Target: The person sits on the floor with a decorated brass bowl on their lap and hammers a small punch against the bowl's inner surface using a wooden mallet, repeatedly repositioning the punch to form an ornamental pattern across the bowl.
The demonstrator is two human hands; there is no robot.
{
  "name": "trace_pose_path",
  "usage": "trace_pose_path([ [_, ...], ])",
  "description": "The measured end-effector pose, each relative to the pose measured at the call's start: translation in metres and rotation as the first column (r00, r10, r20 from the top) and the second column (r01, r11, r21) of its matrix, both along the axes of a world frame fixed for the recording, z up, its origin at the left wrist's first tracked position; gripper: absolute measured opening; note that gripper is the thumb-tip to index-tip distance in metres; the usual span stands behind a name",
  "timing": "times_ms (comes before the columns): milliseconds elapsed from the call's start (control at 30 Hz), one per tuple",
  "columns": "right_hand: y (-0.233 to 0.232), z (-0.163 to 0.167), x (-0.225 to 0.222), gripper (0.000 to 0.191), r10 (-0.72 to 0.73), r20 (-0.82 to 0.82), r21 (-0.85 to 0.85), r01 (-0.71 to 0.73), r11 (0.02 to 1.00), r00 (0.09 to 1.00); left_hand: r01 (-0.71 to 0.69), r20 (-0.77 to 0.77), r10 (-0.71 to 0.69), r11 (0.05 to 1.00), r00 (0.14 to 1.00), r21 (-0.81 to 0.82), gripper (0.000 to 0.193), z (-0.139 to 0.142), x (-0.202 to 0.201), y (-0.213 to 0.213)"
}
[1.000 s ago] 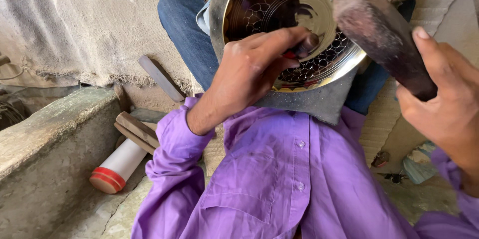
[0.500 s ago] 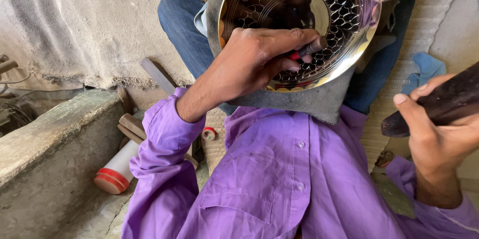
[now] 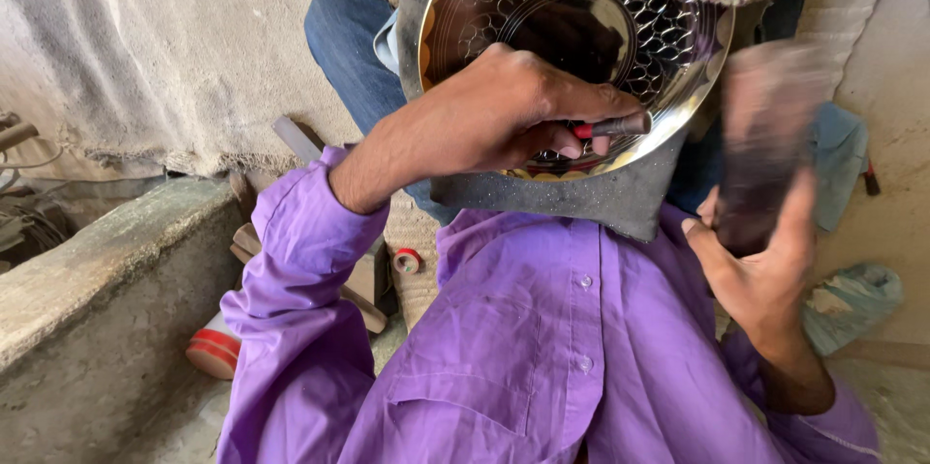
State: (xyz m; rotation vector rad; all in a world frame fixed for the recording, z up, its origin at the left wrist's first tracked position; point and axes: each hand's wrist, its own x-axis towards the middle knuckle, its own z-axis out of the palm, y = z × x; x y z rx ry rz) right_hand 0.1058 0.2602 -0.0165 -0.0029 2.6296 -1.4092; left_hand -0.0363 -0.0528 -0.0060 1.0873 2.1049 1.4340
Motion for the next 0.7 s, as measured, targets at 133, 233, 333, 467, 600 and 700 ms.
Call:
trace_pose_path([
  [133,-0.003,0.001,0.002,0.09,0.309,-0.194,0.435,-0.201,0.878,0.931,0.111,-0.042,-0.11,0.993,0.993,0.026,0.056,0.0,-0.006,0.003],
  [233,-0.005,-0.002,0.003,0.088,-0.163,0.139,-0.15,0.183,0.972,0.977,0.155,0.02,-0.156,0.987,0.988,0.036,0.055,0.001,-0.007,0.001],
  [333,0.0,-0.006,0.003,0.088,0.355,-0.207,0.491,-0.217,0.844,0.912,0.085,-0.121,-0.078,0.995,0.99,0.05,0.054,0.003,-0.003,0.001],
  [467,0.01,-0.008,-0.007,0.087,0.118,-0.036,0.056,-0.116,0.992,0.992,-0.413,0.155,0.403,0.91,0.902,0.036,0.043,0.018,0.035,-0.004],
  [600,0.023,-0.003,-0.039,0.088,0.343,-0.265,0.365,-0.235,0.901,0.901,-0.773,0.086,0.781,0.625,0.619,-0.106,0.045,0.019,0.072,0.01],
  [700,0.035,0.003,-0.063,0.086,0.488,-0.254,0.512,-0.312,0.8,0.835,-0.84,0.032,0.848,0.529,0.529,-0.119,0.043,0.016,0.086,0.019],
])
